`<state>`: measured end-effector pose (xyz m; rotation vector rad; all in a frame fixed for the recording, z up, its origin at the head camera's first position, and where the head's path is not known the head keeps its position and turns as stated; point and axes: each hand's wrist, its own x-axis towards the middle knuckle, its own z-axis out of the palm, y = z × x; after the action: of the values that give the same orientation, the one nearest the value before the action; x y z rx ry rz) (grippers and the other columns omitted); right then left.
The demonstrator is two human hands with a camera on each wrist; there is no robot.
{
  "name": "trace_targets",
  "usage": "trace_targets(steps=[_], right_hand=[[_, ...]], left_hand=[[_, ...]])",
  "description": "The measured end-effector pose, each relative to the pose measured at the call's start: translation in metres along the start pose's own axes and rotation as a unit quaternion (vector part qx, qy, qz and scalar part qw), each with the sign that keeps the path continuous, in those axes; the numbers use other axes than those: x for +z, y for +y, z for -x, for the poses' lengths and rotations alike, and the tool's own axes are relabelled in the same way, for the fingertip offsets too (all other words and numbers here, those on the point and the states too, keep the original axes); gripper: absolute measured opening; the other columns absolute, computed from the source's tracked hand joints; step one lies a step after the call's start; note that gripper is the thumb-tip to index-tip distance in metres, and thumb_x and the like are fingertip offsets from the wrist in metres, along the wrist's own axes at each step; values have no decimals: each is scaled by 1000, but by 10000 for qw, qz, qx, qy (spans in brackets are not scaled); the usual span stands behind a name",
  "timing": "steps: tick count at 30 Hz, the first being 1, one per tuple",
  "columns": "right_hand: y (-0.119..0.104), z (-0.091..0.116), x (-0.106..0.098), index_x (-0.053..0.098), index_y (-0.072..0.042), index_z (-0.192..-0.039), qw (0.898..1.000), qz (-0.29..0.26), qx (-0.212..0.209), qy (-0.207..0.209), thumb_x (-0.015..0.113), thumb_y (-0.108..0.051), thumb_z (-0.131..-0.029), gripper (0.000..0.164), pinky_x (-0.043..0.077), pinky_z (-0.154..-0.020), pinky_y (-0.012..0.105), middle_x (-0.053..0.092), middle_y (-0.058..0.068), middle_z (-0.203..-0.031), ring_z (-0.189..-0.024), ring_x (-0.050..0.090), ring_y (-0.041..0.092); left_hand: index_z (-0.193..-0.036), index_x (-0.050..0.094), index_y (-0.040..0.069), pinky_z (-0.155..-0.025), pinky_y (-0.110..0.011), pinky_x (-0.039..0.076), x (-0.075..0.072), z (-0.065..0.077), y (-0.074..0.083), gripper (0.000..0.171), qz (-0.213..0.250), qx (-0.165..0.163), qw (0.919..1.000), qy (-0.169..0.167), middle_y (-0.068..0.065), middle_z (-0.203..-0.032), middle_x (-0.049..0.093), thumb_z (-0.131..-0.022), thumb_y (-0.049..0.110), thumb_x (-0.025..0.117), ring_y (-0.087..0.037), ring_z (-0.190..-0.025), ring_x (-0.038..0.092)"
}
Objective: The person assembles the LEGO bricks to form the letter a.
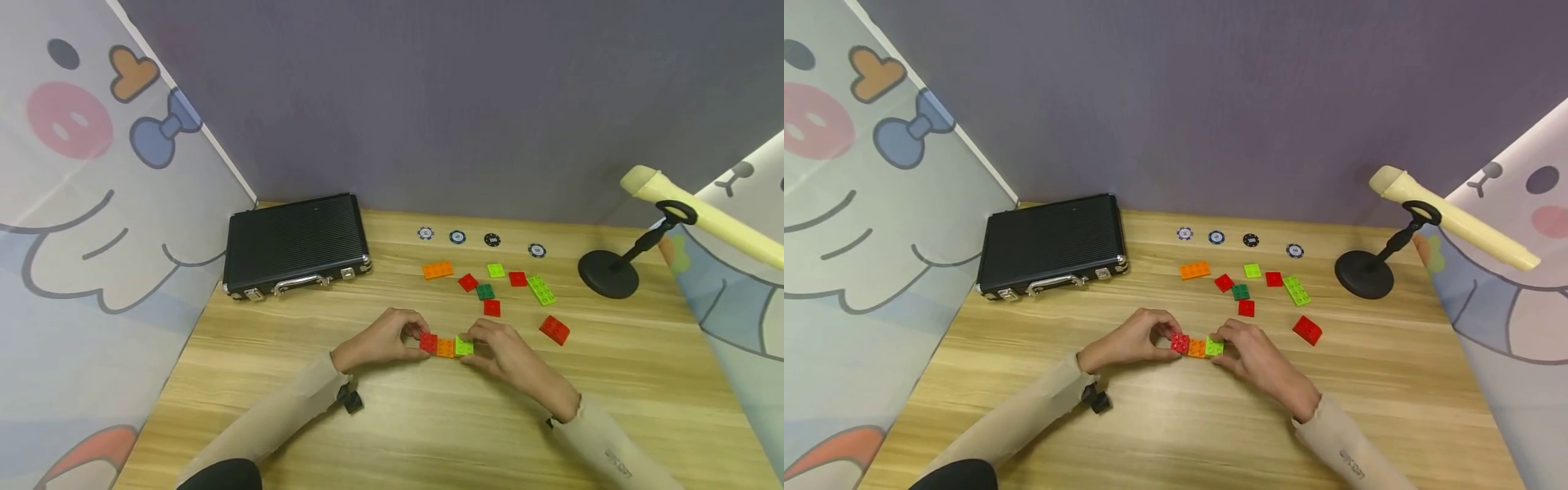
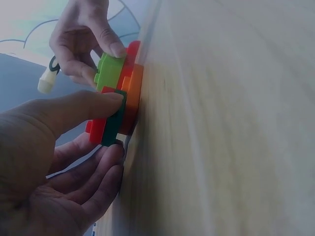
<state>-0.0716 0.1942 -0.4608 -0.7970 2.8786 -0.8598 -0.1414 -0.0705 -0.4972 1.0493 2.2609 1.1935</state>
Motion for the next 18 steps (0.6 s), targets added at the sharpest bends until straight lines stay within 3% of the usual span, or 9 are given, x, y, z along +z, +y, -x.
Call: trace_targets(steps=[3,6,10,14,18], right_hand=[[7,0,-8,71,-17,-112,9989,-387,130,-216,79,-35,-82,36,59,-85,31,70,-8,-104,-95,67,8],[21,-5,-20,70,-12,-112,9978,-517,404,62,76,-34,-86,34,60,-84,36,71,-2,-106,-95,69,14],[44,-16,-28,68,-3,-106,9945,196,802,637,77,-21,-85,30,59,-78,42,70,11,-102,-90,68,25],[57,-23,-28,66,2,-108,9928,577,992,348,80,-15,-82,34,55,-84,47,70,16,-105,-95,64,31],[59,-22,-25,68,0,-104,9923,682,997,265,79,-16,-83,29,53,-84,46,71,13,-100,-91,63,28]], left_hand=[[-102,68,13,-81,-14,55,1,-1,-1,29,-44,46,10000,-38,4,-98,72,-78,20,83,0,-86,67],[-104,67,13,-81,-14,55,1,-1,0,31,-115,84,9999,-53,4,-99,72,-79,21,83,-1,-87,67],[-110,66,12,-83,-14,55,0,0,1,40,-126,25,9999,-41,5,-102,70,-76,24,85,-3,-89,66],[-113,65,11,-86,-15,54,-1,1,0,48,-164,-8,9998,-58,5,-105,70,-73,25,87,-4,-92,66],[-112,65,12,-86,-15,54,0,2,-1,44,-237,45,9997,-58,4,-105,70,-75,23,86,-5,-92,66]])
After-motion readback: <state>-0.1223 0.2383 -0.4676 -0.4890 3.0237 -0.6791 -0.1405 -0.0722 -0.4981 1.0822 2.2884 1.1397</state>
